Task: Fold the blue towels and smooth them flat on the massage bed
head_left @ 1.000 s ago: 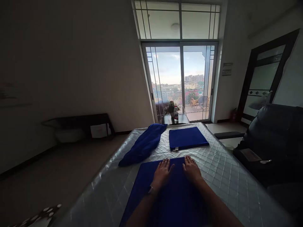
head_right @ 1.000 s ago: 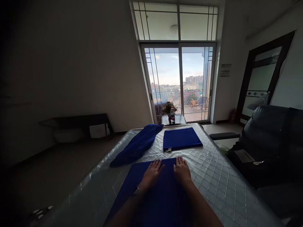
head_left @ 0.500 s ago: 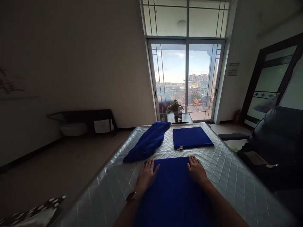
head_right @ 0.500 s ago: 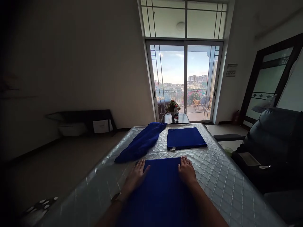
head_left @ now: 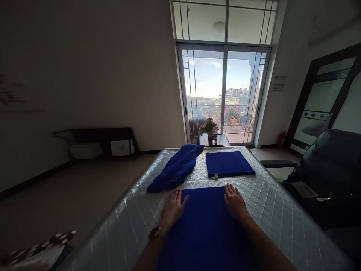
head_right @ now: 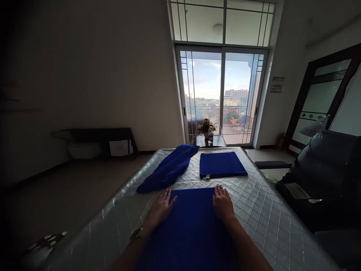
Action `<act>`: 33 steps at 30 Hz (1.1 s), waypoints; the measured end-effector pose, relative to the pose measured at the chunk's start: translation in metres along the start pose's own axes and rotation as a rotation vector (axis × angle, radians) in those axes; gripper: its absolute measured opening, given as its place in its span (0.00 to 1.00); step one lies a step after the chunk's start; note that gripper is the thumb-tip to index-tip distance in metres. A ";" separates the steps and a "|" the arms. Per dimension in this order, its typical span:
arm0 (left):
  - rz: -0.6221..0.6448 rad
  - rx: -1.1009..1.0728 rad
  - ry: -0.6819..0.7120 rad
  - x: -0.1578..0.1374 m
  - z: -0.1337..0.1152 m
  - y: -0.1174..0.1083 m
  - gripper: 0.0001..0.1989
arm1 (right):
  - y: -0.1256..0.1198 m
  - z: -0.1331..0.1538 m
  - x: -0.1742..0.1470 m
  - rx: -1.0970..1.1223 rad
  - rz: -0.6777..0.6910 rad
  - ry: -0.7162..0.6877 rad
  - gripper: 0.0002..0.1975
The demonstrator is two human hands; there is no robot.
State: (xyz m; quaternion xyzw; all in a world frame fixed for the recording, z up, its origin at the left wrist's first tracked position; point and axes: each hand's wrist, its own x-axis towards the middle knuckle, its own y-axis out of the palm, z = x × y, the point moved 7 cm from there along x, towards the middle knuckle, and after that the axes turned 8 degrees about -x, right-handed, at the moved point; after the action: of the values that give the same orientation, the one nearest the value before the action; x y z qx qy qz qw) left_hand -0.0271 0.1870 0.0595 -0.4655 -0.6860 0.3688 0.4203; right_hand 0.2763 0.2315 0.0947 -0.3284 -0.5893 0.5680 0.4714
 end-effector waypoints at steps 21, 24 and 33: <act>-0.046 0.134 0.077 -0.002 -0.004 0.002 0.38 | 0.011 -0.008 -0.007 0.074 0.092 0.074 0.35; -0.058 0.119 0.122 -0.003 -0.007 0.002 0.35 | 0.011 -0.008 -0.007 0.082 0.093 0.073 0.35; -0.054 0.120 0.085 -0.003 -0.008 0.000 0.35 | 0.012 -0.010 -0.007 0.086 0.084 0.076 0.35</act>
State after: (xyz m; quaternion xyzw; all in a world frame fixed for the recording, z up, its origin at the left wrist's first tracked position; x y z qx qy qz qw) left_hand -0.0185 0.1849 0.0615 -0.4358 -0.6566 0.3778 0.4860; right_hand 0.2860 0.2302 0.0808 -0.3536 -0.5320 0.5991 0.4827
